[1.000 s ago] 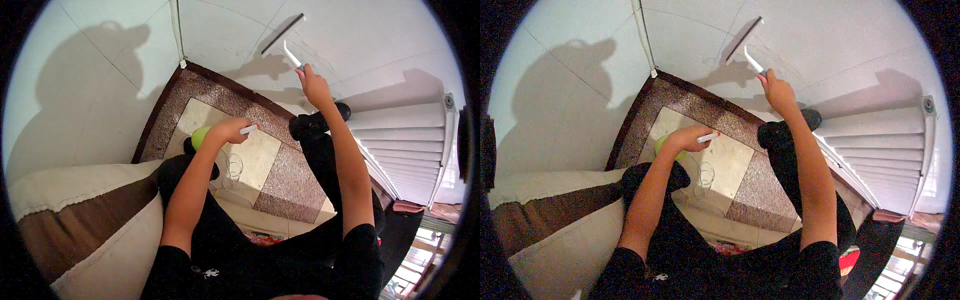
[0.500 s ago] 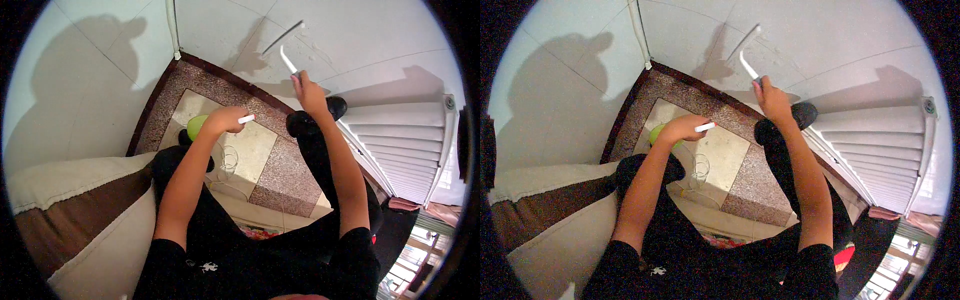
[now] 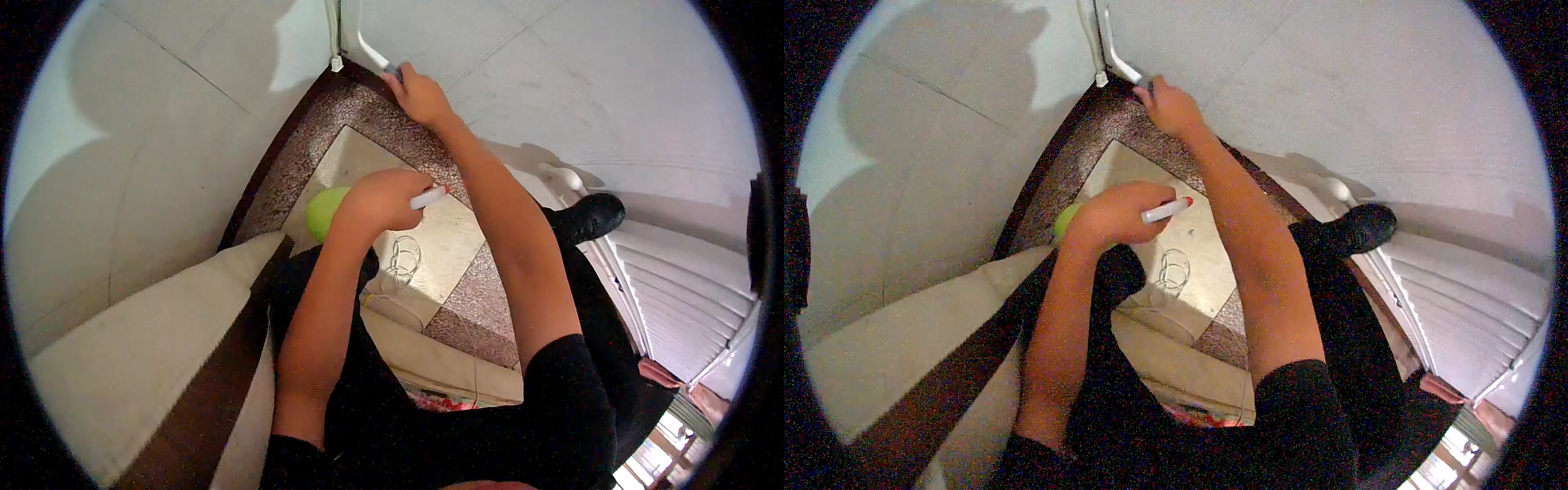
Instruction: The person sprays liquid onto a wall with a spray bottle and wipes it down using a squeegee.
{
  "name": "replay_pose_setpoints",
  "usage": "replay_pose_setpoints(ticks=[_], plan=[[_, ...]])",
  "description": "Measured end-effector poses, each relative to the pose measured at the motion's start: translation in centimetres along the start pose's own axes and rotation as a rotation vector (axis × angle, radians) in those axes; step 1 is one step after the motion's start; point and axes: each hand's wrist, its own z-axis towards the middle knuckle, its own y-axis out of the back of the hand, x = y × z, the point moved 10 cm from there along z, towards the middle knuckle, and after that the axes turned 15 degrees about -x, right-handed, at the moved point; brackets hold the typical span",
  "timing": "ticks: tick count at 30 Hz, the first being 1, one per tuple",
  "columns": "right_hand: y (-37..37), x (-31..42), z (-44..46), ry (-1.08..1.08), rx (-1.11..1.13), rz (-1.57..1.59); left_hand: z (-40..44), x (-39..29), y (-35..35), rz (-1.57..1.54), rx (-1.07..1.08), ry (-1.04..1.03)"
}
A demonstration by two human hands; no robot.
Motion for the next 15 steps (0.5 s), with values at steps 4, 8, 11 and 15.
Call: replay_pose_setpoints(ticks=[4,8,11,15], plan=[[-2.8,0.3,4.3,0.019,-0.116,-0.069,0.3,0.4,0.6,0.189,-0.037,0.026],[-2.4,-0.6,4.1,0.002,-0.064,-0.166,1.0,-1.3,-1.4,0.163,0.005,0.046],[0.0,-2.3,1.8,0.071,-0.074,-0.2,0.3,-2.5,-3.1,-0.035,0.111,0.008],[2.9,-7.3,-3.6,-0.087,-0.061,-0.218,-0.6,-2.1,-3.6,-0.049,0.086,-0.034]])
